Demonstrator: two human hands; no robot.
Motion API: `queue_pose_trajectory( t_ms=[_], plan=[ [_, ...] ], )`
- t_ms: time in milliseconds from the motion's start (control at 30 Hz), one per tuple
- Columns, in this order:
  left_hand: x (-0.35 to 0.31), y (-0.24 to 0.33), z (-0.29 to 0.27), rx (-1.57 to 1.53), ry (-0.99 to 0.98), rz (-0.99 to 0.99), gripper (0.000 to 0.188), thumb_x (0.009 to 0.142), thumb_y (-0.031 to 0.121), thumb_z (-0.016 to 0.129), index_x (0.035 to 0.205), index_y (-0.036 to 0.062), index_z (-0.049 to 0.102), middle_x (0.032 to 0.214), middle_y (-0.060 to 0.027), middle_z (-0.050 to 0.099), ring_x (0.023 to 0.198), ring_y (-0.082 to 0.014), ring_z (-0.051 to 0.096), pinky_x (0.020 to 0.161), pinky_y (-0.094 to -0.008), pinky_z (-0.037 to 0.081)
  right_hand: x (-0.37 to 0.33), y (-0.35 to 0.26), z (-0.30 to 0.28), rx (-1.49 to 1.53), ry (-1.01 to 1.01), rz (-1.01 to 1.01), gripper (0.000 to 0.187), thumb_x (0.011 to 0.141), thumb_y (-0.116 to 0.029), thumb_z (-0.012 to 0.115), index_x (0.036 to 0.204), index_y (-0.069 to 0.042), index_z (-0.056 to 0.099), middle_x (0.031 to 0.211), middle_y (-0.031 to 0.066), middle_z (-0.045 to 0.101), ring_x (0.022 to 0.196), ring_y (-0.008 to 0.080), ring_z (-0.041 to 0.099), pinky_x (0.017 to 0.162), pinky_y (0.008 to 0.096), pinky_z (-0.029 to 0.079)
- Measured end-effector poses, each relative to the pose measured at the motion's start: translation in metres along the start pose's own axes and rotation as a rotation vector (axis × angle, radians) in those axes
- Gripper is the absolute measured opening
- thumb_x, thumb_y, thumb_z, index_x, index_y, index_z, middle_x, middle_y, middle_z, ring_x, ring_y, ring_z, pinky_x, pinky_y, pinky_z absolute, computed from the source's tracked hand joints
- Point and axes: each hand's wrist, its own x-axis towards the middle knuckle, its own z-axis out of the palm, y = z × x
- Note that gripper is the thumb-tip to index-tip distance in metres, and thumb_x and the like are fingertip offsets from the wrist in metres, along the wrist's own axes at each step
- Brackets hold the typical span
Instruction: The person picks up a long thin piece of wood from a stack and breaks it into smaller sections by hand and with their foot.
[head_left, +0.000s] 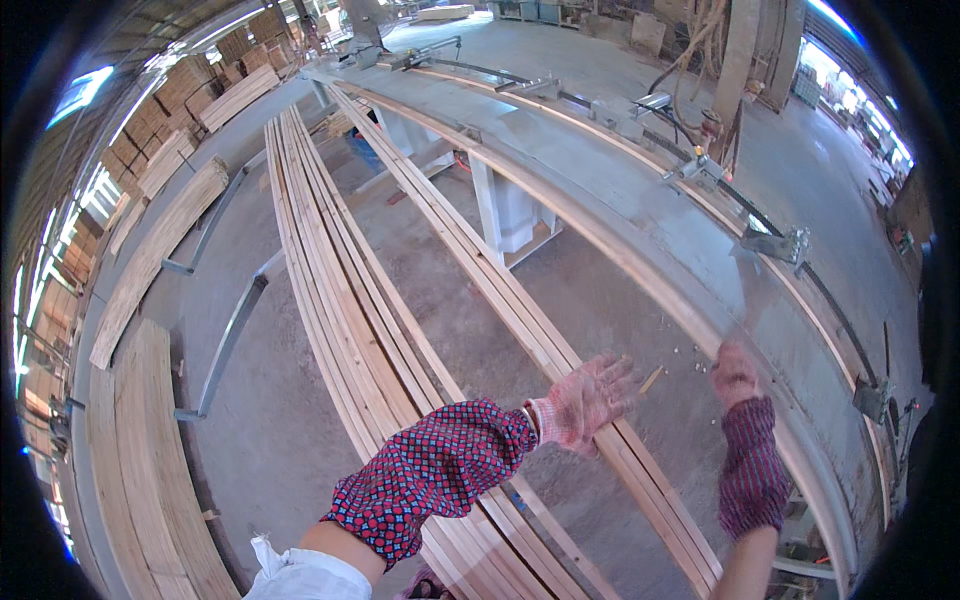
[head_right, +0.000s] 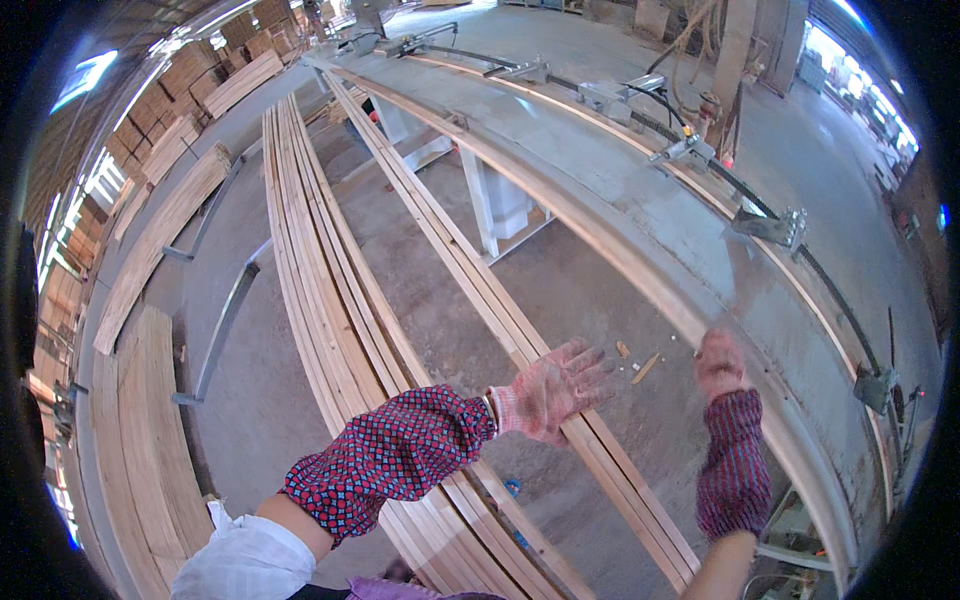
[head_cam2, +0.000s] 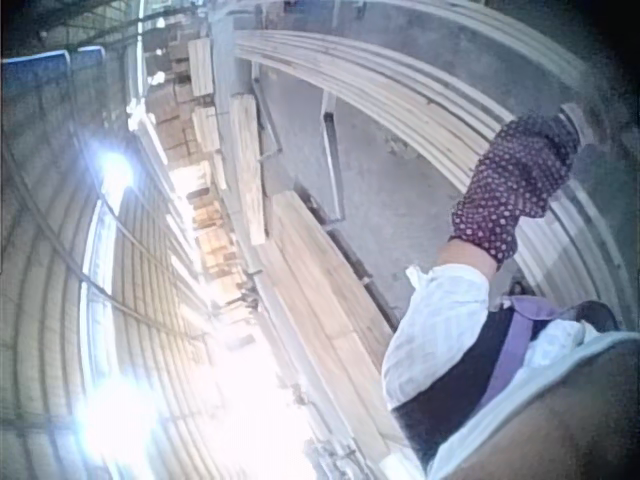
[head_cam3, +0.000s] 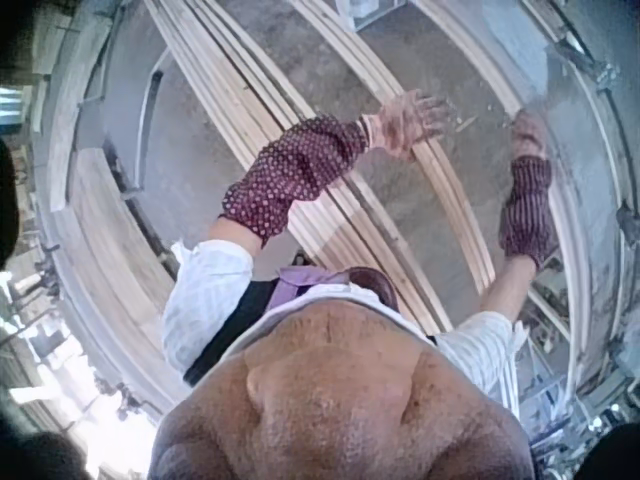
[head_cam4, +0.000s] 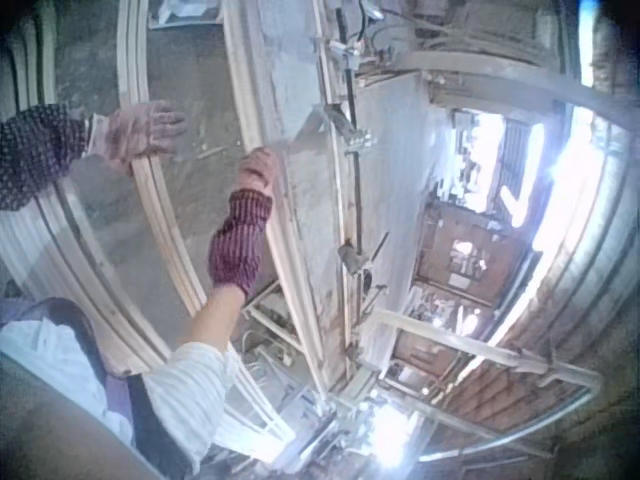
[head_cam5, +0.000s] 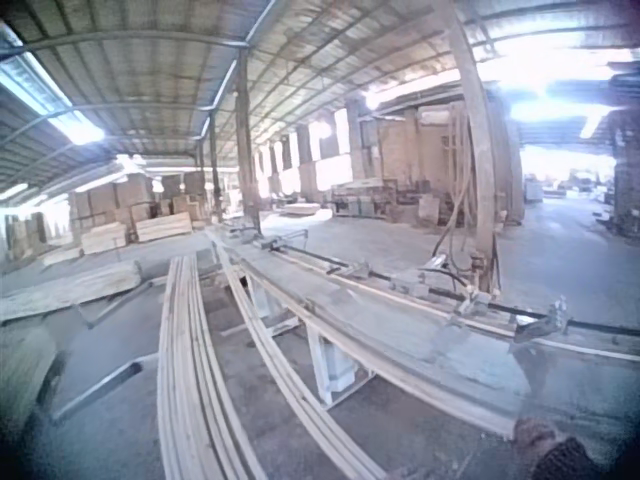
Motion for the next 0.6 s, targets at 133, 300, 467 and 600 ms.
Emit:
queue_pose_trajectory(
  t_ms=[133,300,467,600],
  plan=[
    [0.009,0.009,-0.015,0.032,-0.13,-0.044,0.094,0.06,0.074,0.067,0.13,0.0123,0.054,0.128,-0.0108,0.055,0.126,-0.0301,0.05,0.117,-0.0501,0.028,-0.095,-0.054,-0.04,1.816,-0.817,0.749,0.031,0.096,-0.028,0.06,0.117,-0.004,0.061,0.103,0.0094,0.066,0.09,0.0257,0.065,0.082,0.0409,0.054],
    [0.005,0.014,-0.026,-0.038,-0.311,-0.058,0.099,0.056,0.071,0.07,0.133,0.012,0.052,0.125,-0.0096,0.055,0.121,-0.0276,0.052,0.115,-0.0491,0.029,-0.139,-0.139,-0.081,1.206,-0.907,0.325,0.058,0.09,-0.029,0.072,0.135,0.002,0.053,0.116,0.016,0.065,0.1,0.0322,0.065,0.089,0.0415,0.052],
    [-0.004,0.012,-0.034,-0.006,-0.232,-0.019,0.083,0.051,0.059,0.08,0.117,0.0145,0.057,0.104,-0.0045,0.059,0.104,-0.0229,0.058,0.101,-0.0406,0.039,-0.144,-0.193,-0.181,0.587,-0.32,-0.026,0.086,0.073,-0.031,0.084,0.142,0.002,0.043,0.112,0.0196,0.066,0.095,0.0397,0.066,0.086,0.0452,0.054],
    [-0.001,0.023,-0.046,0.076,-0.314,-0.026,0.075,0.05,0.058,0.081,0.107,0.0161,0.056,0.097,-0.0041,0.059,0.097,-0.0224,0.059,0.097,-0.0394,0.041,-0.208,-0.192,-0.187,0.385,-0.434,0.148,0.103,0.063,-0.035,0.087,0.146,-0.001,0.037,0.115,0.0194,0.065,0.099,0.0416,0.065,0.086,0.0477,0.054]
  ],
)
